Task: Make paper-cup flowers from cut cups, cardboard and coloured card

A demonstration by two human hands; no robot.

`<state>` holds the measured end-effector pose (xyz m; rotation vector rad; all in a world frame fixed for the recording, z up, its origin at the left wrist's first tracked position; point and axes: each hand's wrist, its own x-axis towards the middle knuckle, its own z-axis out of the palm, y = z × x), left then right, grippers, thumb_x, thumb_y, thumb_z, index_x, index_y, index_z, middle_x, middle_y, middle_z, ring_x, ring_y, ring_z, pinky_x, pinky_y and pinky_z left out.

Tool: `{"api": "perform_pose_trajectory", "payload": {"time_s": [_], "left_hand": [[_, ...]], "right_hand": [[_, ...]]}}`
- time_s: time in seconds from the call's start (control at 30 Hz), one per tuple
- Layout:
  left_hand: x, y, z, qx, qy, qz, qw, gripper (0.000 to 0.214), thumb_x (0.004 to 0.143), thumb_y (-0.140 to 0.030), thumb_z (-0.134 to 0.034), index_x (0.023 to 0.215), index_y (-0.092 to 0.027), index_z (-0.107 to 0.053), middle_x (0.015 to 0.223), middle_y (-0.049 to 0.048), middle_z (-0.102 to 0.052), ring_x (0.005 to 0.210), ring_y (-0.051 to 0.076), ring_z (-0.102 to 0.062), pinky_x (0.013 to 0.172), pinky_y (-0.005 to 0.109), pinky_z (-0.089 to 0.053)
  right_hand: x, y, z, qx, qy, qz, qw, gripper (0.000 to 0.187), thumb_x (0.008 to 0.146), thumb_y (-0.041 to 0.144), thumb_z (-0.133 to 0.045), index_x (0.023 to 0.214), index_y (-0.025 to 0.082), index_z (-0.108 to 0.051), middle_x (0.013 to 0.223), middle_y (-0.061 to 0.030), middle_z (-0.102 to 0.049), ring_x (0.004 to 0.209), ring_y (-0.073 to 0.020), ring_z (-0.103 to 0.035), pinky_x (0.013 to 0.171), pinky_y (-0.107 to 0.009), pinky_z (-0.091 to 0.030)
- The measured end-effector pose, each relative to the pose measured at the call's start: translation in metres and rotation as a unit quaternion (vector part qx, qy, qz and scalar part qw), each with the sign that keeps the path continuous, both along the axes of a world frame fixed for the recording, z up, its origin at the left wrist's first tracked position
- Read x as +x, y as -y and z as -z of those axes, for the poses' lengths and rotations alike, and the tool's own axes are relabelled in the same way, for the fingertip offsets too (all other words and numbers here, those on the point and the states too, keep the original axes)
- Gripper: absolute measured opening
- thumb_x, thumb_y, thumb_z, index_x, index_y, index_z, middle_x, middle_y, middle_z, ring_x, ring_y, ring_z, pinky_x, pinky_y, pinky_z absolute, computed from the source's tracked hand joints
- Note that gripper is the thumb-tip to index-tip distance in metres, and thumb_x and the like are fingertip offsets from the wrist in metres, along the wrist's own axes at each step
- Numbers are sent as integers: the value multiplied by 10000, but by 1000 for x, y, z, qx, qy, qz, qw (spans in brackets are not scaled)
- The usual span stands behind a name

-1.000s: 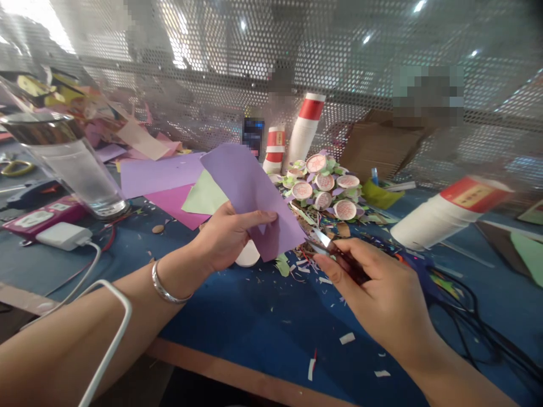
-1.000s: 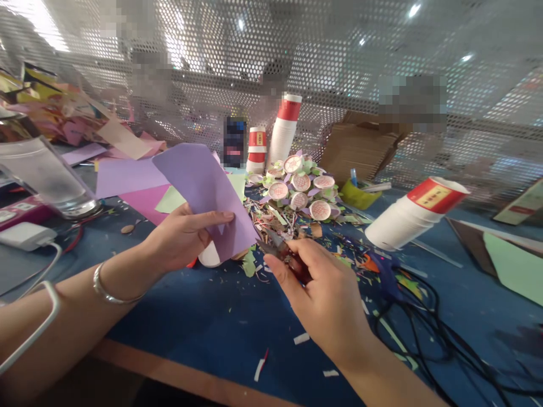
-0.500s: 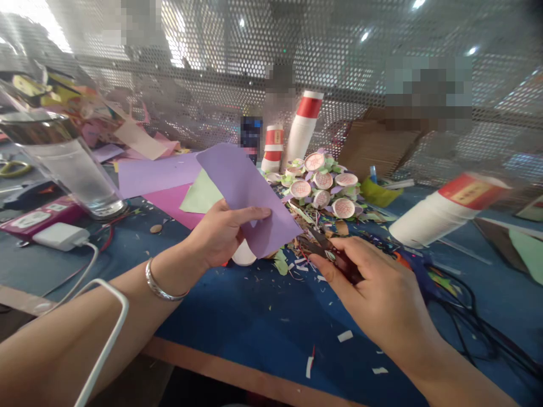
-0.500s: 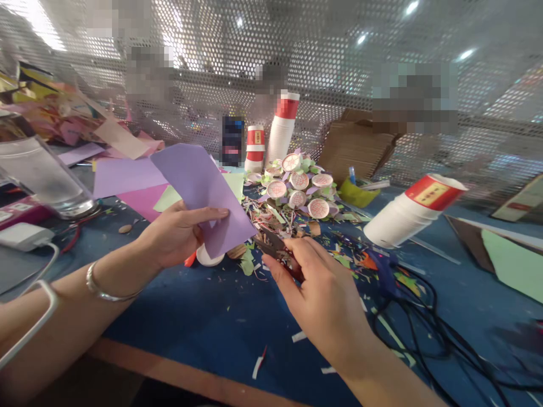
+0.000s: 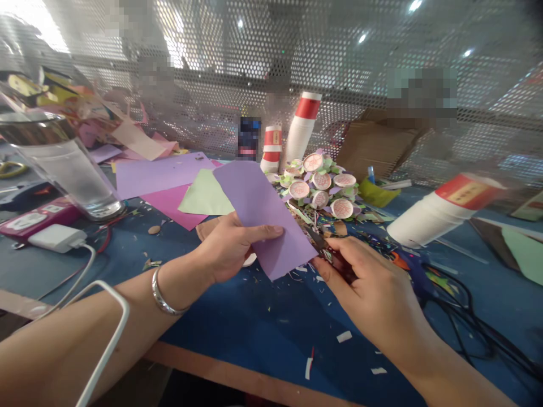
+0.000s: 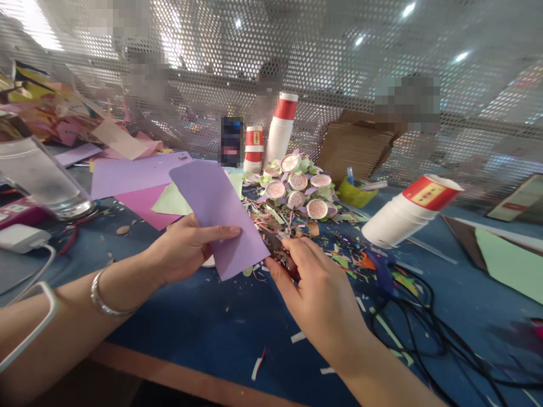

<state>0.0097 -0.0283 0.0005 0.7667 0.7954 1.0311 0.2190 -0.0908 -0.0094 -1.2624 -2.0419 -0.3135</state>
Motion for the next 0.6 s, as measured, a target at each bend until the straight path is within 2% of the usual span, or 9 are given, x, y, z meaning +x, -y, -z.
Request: {"api": "perform_pose_trajectory", "payload": {"time_s": [0.17, 0.3, 0.6], "left_hand": [[6, 6, 8, -20, 13, 27, 999, 304, 657, -127, -913, 925, -114, -771, 926, 76, -785, 788, 172, -721, 736, 286, -588], [10, 9, 12, -35, 13, 28, 999, 345, 683, -154, -908, 1000, -127, -775, 1018, 93, -785, 841, 182, -729, 738, 279, -594], [12, 13, 12, -9, 16, 11, 1000, 318, 690, -176, -903, 971, -120, -762, 947, 87, -787, 799, 181, -723, 714, 283, -577]], "right_hand": [[3, 1, 2, 18, 33, 11, 999, 153, 954, 192, -580, 1043, 100, -664, 875, -82, -706, 755, -211, -698, 670, -314, -530], [4, 1, 1, 24, 51, 25, 998, 196, 944, 168, -553, 1074, 81, -671, 878, -89, -708, 752, -225, -704, 671, -332, -533], [3, 0, 3, 57, 90, 29, 994, 239, 990, 190, -520, 1112, 53, -673, 837, -95, -686, 706, -222, -683, 640, -337, -521]]}}
